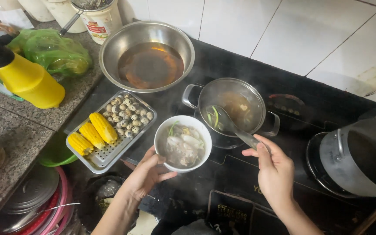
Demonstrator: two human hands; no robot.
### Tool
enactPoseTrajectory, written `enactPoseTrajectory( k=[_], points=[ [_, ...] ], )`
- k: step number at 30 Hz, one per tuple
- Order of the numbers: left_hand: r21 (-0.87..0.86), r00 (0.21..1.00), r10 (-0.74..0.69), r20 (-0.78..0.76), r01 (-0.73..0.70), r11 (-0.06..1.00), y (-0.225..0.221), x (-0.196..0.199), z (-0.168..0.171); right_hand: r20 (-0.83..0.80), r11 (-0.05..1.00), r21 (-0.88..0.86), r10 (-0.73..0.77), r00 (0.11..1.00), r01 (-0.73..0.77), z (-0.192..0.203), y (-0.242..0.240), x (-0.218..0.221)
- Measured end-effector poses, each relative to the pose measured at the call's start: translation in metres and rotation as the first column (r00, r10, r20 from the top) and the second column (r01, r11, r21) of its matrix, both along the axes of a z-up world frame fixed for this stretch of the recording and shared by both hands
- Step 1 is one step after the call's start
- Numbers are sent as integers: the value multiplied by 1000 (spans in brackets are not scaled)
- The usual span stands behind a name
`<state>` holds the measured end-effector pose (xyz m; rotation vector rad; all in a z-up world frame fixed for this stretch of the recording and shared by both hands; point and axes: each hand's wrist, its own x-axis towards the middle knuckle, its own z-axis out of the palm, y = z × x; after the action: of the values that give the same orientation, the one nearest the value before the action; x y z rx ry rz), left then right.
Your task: Serving noodle soup from a cooking pot into a bowl using chopsticks and a ladle.
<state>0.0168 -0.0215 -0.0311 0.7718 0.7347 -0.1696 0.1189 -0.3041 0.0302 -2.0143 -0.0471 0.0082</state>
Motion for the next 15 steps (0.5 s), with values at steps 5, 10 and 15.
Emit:
enactPoseTrajectory(
  k=[5, 10, 15],
  points=[
    [-11, 999, 10, 33, -9, 1000, 2, -1, -8, 9, 999, -38, -17, 1000, 18, 3, 2, -4],
    [1, 1000, -15, -19, 15, 1000, -1, 2, 4, -59, 971, 235, -26, 998, 40, -23, -14, 28],
    [-19, 1000, -23, 12, 23, 1000, 0, 5, -5, -508, 903, 269, -162, 846, 334, -1, -9, 54]
  ],
)
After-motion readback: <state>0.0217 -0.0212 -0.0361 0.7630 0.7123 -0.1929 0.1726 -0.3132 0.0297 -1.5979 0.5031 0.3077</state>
